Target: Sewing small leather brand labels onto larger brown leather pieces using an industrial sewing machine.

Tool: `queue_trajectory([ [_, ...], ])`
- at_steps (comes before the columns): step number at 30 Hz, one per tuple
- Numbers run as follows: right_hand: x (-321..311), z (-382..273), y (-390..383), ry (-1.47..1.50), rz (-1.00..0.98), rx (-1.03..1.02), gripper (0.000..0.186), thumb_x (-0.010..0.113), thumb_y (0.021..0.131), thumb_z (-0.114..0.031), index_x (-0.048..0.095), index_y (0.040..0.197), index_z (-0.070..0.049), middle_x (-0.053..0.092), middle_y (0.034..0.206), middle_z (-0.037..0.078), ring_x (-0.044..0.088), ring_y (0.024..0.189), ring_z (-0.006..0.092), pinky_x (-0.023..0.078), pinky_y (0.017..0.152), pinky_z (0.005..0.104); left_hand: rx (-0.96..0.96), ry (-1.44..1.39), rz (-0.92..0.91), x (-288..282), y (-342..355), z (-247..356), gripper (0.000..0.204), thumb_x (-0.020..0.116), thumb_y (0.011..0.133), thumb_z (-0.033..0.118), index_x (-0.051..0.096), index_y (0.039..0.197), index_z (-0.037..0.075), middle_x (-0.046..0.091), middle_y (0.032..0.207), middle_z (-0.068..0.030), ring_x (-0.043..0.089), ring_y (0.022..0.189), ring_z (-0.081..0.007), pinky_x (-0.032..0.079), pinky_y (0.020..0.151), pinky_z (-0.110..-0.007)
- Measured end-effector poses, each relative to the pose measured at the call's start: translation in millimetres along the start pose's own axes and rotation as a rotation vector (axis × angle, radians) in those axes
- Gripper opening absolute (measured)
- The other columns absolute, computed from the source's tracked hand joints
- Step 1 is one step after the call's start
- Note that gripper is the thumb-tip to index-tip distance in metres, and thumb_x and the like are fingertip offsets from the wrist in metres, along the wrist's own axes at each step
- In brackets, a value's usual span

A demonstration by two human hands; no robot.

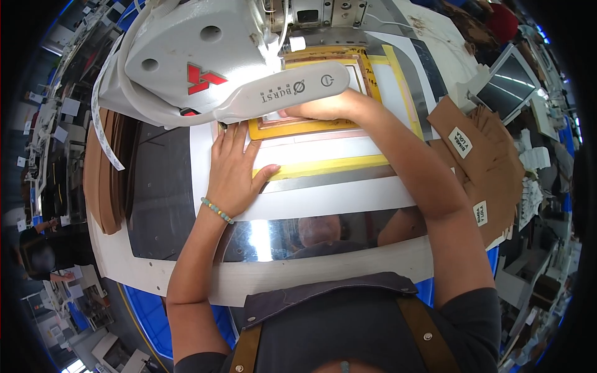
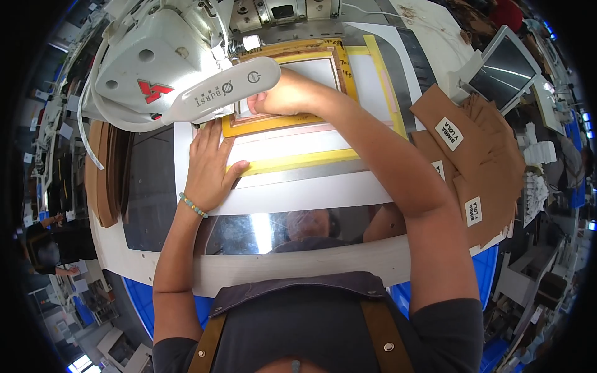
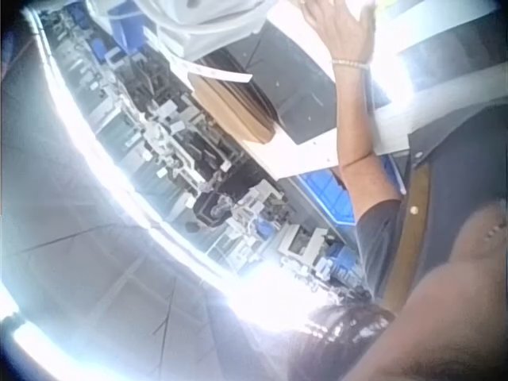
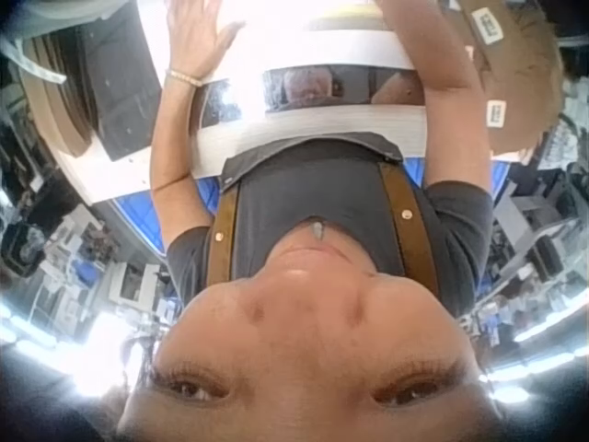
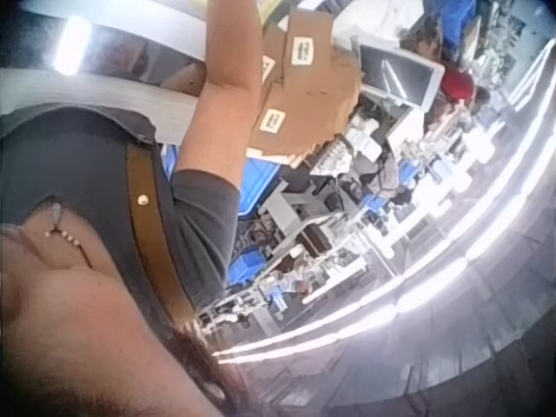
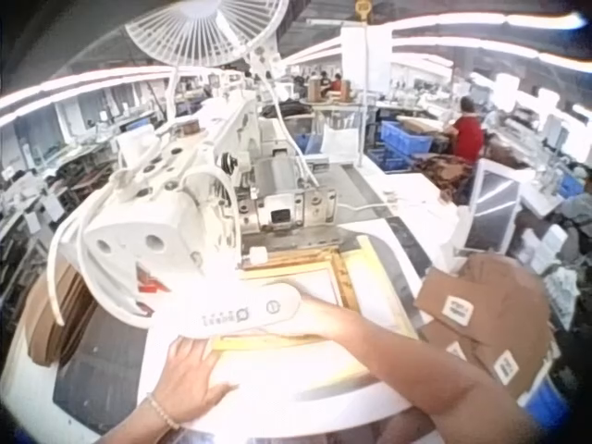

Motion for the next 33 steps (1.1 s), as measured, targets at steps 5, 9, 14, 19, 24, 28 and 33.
queue_trajectory([
  [5, -54, 29, -16, -0.01, -0.081, 0.088, 0.018, 0.082, 0.089, -0.022, 0.082, 0.102, -0.009, 0.08, 0.092, 0.003, 0.07, 0.086, 0.0108, 0.052, 0.082, 0.028, 0.007, 0.038, -0.009, 2, -2, 0, 0.082, 0.046, 0.106, 0.063, 0.054, 0.152, -0.005, 0.04, 0.164, -0.0312, 0.03, 0.157, -0.0479, 0.021, 0.128, -0.058],
  [9, -81, 60, -36, -0.326, -0.102, 0.19, 0.018, 0.082, 0.086, -0.015, 0.08, 0.099, -0.004, 0.077, 0.089, 0.008, 0.071, 0.087, 0.0168, 0.055, 0.078, 0.0337, 0.006, 0.065, 0.024, 2, -2, 1, 0.078, 0.049, 0.106, 0.06, 0.055, 0.152, -0.003, 0.04, 0.165, -0.0287, 0.03, 0.157, -0.0473, 0.02, 0.129, -0.057],
  [14, -76, 60, -52, -0.288, -0.104, 0.151, 0.007, 0.074, 0.089, -0.006, 0.079, 0.093, -0.002, 0.074, 0.081, 0.006, 0.068, 0.079, 0.0149, 0.053, 0.072, 0.0311, -0.022, 0.109, 0.05, -1, -3, 1, 0.076, 0.063, 0.1, 0.059, 0.062, 0.147, 0.0, 0.047, 0.161, -0.0263, 0.033, 0.157, -0.0428, 0.023, 0.13, -0.055],
  [19, -68, 61, -60, -0.291, -0.213, 0.21, 0.011, 0.071, 0.089, -0.003, 0.079, 0.096, -0.003, 0.074, 0.081, 0.006, 0.067, 0.077, 0.0153, 0.052, 0.071, 0.0321, -0.023, 0.149, 0.063, -3, -5, 3, 0.077, 0.064, 0.099, 0.061, 0.064, 0.145, 0.0, 0.051, 0.159, -0.027, 0.038, 0.154, -0.0445, 0.028, 0.128, -0.056],
  [24, -61, 58, -62, -0.354, -0.281, 0.226, 0.016, 0.068, 0.087, 0.001, 0.079, 0.097, -0.005, 0.073, 0.082, 0.006, 0.066, 0.077, 0.0151, 0.051, 0.071, 0.0319, -0.03, 0.171, 0.102, -7, -6, 5, 0.079, 0.066, 0.097, 0.062, 0.062, 0.147, 0.001, 0.049, 0.161, -0.0264, 0.037, 0.156, -0.0446, 0.031, 0.127, -0.056],
  [28, -59, 54, -61, -0.376, -0.288, 0.228, 0.017, 0.065, 0.087, 0.001, 0.079, 0.096, -0.005, 0.073, 0.082, 0.005, 0.066, 0.077, 0.0155, 0.051, 0.071, 0.033, -0.035, 0.182, 0.082, -6, -6, 6, 0.081, 0.066, 0.096, 0.063, 0.061, 0.148, 0.001, 0.048, 0.162, -0.0255, 0.037, 0.155, -0.0447, 0.031, 0.127, -0.056],
  [33, -60, 54, -62, -0.383, -0.283, 0.241, 0.018, 0.065, 0.086, 0.001, 0.079, 0.096, -0.005, 0.073, 0.082, 0.006, 0.067, 0.078, 0.0165, 0.052, 0.072, 0.0344, -0.036, 0.205, 0.11, -8, -8, 7, 0.084, 0.064, 0.096, 0.066, 0.061, 0.149, 0.001, 0.048, 0.163, -0.0245, 0.037, 0.155, -0.0446, 0.031, 0.127, -0.056],
])
Point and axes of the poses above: each hand's wrist, its own y-axis towards the middle knuckle, its own x-axis out of the palm, z = x × y, the point moved 10 cm from there along y, towards the middle knuckle
